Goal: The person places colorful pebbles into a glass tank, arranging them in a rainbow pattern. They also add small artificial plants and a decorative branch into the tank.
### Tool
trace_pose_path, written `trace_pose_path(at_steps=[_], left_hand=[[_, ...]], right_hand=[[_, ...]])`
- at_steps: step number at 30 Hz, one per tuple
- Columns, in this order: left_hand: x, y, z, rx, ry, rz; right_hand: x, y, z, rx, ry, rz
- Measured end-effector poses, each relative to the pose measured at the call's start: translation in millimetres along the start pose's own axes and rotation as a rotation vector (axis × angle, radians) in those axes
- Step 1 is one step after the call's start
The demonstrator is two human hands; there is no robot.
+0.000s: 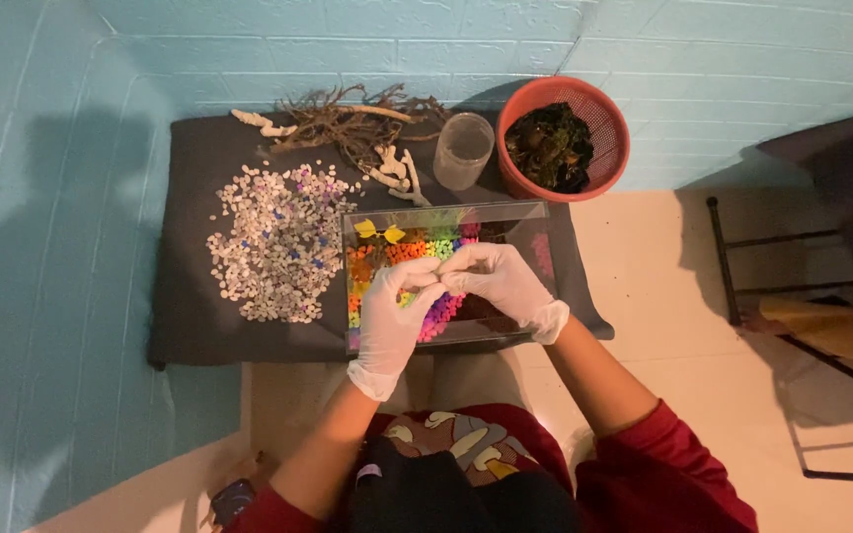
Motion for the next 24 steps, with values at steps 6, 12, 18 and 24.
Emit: trace_pose_path(at_steps=[6,12,18,24], left_hand=[[15,-20,-12,0.181,0.249,0.866],[-10,-20,-8,0.308,0.387,1.062],[-16,-20,-8,0.323,0.438,0.981],[-13,-20,-7,0.302,0.429,0.927]], right_hand=[[16,-9,28,-0.241,0.057,-0.43],[216,-49,68,-0.741,0.188,-1.175],[232,-39,64,-0.816,0.112,-1.199],[265,-44,58,-0.872,0.077,-1.245]])
Point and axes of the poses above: each hand's wrist, its own z-axis towards the middle knuckle, its own y-axis out of the palm, x = y × z, the point moved 8 cm from there along z, towards the middle knuckle, and after that the axes turned 14 degrees about -y, right-handed, at the moved point
